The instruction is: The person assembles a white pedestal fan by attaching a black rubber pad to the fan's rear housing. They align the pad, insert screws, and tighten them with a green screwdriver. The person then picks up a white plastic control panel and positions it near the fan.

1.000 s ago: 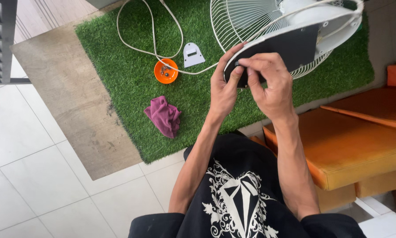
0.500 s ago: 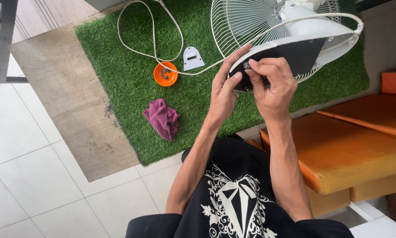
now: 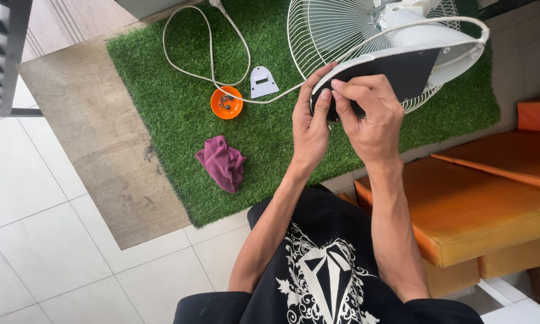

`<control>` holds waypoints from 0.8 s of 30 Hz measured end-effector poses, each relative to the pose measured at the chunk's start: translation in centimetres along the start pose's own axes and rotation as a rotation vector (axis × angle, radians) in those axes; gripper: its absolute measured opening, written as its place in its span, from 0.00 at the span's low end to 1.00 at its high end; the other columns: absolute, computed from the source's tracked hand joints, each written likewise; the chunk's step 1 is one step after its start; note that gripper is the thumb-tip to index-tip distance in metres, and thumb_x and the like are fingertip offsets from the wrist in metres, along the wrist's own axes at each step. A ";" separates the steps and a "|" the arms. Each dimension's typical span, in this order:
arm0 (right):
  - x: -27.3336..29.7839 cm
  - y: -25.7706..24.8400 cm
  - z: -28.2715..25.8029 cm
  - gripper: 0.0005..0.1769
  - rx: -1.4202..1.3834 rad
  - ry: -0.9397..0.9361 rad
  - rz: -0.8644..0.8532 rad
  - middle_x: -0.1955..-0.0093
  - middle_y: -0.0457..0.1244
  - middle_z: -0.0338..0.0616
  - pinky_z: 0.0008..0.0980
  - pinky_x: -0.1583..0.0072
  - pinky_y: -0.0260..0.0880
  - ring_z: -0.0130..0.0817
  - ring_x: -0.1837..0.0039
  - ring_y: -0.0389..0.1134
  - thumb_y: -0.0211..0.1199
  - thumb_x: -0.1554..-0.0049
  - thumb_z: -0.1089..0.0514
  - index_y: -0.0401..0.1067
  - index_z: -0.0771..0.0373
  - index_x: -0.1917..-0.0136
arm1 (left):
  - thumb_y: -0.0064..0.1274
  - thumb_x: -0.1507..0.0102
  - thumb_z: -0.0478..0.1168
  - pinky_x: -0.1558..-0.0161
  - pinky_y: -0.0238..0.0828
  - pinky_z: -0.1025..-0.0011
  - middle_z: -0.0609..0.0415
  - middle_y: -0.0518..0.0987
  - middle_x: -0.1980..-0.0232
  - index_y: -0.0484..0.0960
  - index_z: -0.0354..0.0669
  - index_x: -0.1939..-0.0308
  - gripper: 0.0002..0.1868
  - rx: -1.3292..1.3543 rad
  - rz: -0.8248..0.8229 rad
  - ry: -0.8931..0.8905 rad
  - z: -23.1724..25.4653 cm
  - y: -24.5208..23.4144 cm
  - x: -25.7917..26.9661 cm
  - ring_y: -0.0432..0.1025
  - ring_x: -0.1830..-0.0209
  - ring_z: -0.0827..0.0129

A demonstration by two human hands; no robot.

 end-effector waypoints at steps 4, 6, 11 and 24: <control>0.0 -0.5 -0.2 0.06 -0.034 0.076 -0.010 0.48 0.69 0.43 0.33 0.49 0.76 0.36 0.47 0.74 0.74 0.35 0.62 0.78 0.63 0.46 | 0.41 0.22 0.37 0.34 0.73 0.71 0.48 0.74 0.30 0.67 0.36 0.25 0.21 -0.001 0.005 -0.019 0.0 0.2 0.2 0.71 0.35 0.69; -0.1 -0.8 -0.2 0.07 -0.048 0.104 -0.020 0.47 0.69 0.43 0.33 0.49 0.77 0.36 0.47 0.74 0.73 0.34 0.62 0.77 0.63 0.45 | 0.41 0.22 0.37 0.35 0.73 0.71 0.48 0.75 0.31 0.67 0.36 0.25 0.21 0.023 0.002 -0.026 -0.1 0.4 0.3 0.72 0.36 0.70; -0.6 -1.1 -0.5 0.08 0.013 0.129 -0.083 0.50 0.68 0.45 0.34 0.51 0.75 0.37 0.50 0.74 0.73 0.35 0.60 0.76 0.65 0.48 | 0.41 0.22 0.37 0.30 0.70 0.71 0.49 0.73 0.29 0.67 0.37 0.25 0.21 0.021 -0.004 -0.011 -0.3 0.4 0.6 0.70 0.32 0.70; -1.0 -1.6 -0.2 0.09 -0.051 0.140 -0.104 0.53 0.67 0.43 0.32 0.57 0.72 0.32 0.56 0.70 0.74 0.37 0.61 0.76 0.66 0.51 | 0.39 0.22 0.40 0.30 0.71 0.65 0.46 0.69 0.26 0.64 0.35 0.24 0.23 0.243 -0.012 -0.046 -1.6 0.8 0.9 0.69 0.30 0.65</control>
Point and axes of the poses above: each hand's wrist, its own x-axis away from the middle knuckle, its own y-axis out of the palm, z = x × y, the point moved 4 cm from there along -x, towards the middle knuckle
